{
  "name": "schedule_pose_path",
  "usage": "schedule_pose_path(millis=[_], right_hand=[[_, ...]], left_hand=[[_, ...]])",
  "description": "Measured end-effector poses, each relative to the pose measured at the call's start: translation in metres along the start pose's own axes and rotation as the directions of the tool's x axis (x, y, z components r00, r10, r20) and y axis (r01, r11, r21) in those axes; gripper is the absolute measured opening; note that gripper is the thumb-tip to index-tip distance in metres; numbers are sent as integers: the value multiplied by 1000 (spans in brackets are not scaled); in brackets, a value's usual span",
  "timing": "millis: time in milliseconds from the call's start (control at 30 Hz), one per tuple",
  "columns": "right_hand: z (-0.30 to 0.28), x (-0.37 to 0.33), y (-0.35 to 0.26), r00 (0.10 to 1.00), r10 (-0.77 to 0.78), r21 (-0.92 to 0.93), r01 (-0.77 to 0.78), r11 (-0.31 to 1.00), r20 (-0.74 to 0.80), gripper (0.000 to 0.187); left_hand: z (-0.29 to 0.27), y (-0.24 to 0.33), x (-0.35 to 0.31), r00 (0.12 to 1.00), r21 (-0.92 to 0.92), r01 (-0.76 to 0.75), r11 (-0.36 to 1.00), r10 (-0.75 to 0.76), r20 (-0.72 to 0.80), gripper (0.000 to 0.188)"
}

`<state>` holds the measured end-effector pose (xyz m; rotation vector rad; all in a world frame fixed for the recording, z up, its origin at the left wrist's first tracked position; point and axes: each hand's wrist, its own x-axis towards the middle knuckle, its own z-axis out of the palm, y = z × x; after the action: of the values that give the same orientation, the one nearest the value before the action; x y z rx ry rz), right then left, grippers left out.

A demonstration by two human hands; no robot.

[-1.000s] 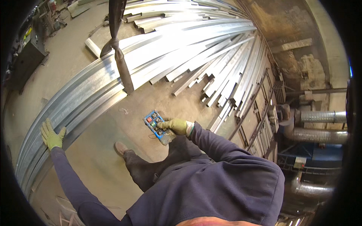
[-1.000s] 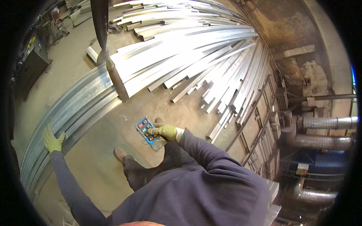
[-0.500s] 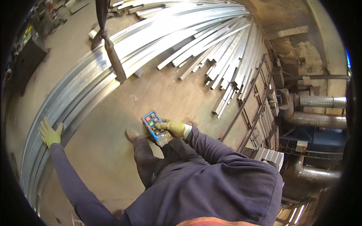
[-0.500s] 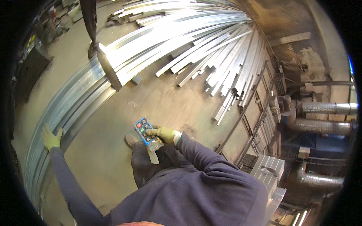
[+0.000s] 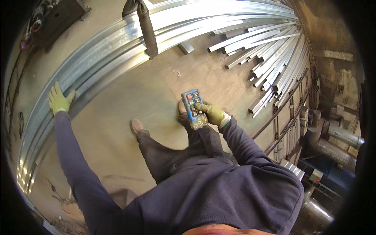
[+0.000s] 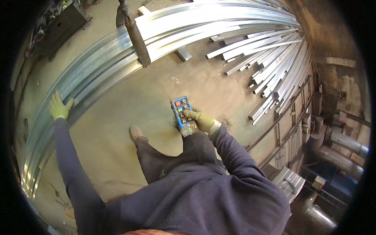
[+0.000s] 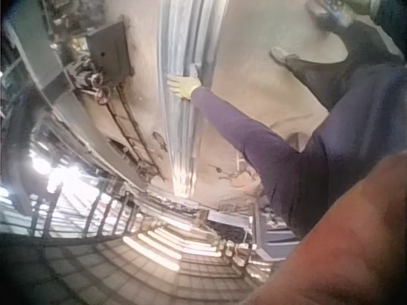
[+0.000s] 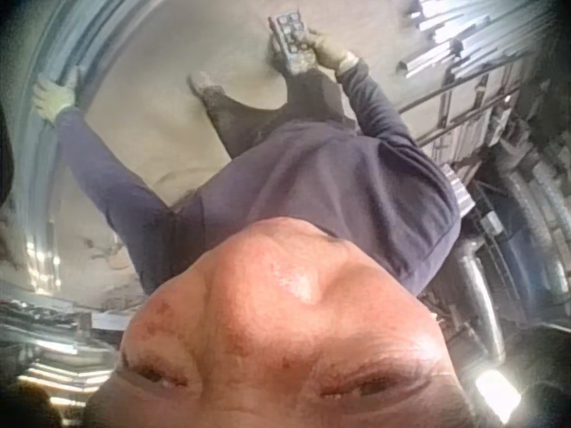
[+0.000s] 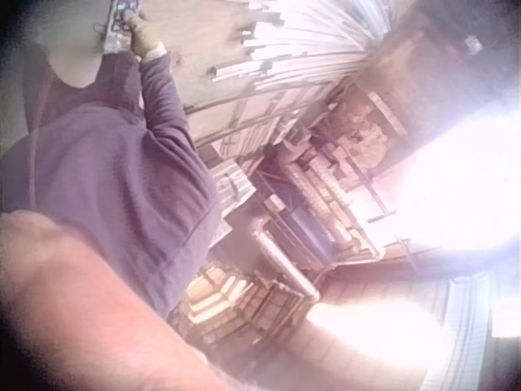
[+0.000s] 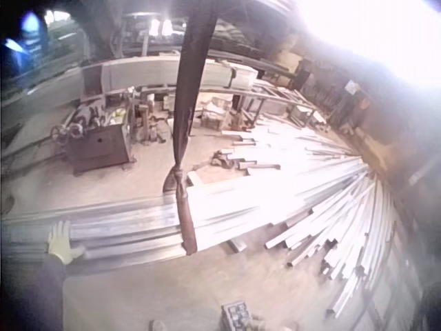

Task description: The person uses a handheld remote control to operate an overhead hoist and moves bundles of long metal beams across a workshop floor. The person guides the suspended beams with gloved hands, repositions them, and secures them with straps.

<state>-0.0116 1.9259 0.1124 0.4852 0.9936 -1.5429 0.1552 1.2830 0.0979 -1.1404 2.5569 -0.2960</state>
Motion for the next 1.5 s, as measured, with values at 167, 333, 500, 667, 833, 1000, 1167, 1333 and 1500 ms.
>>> schedule_pose_path(millis=[167,333,500,667,833,1000,1167,1333,1500], right_hand=[[51,35,56,993,-93,4,94,996,-77,45],[96,76,90,982,-172,151,181,972,-72,51],[108,104,96,985,-129,45,134,990,-112,60],[104,109,92,993,-55,-104,44,994,-108,50],[90,103,96,999,-40,-82,37,996,-36,53],[61,101,100,986,-31,-95,16,995,-162,45],[34,105,112,983,22,10,-20,1000,-183,42],[17,110,127,977,-46,-29,41,999,-206,43],[3,110,139,973,-12,-18,8,1000,-232,48]], left_hand=[[32,-68,-9,990,36,-47,998,51,-133,108],[60,-115,-15,982,56,-71,996,79,-173,108],[78,-148,-14,991,34,-31,999,35,-127,106],[117,-163,-32,982,95,33,995,-15,-187,101],[158,-127,-59,973,-44,86,995,-94,-212,102],[124,-51,-73,980,-236,-32,971,-15,-197,105],[24,47,-38,878,-711,-336,618,-67,-473,104],[-13,96,34,893,-934,-350,65,-276,-354,47],[21,84,41,978,-994,-54,-91,-204,-34,40]])
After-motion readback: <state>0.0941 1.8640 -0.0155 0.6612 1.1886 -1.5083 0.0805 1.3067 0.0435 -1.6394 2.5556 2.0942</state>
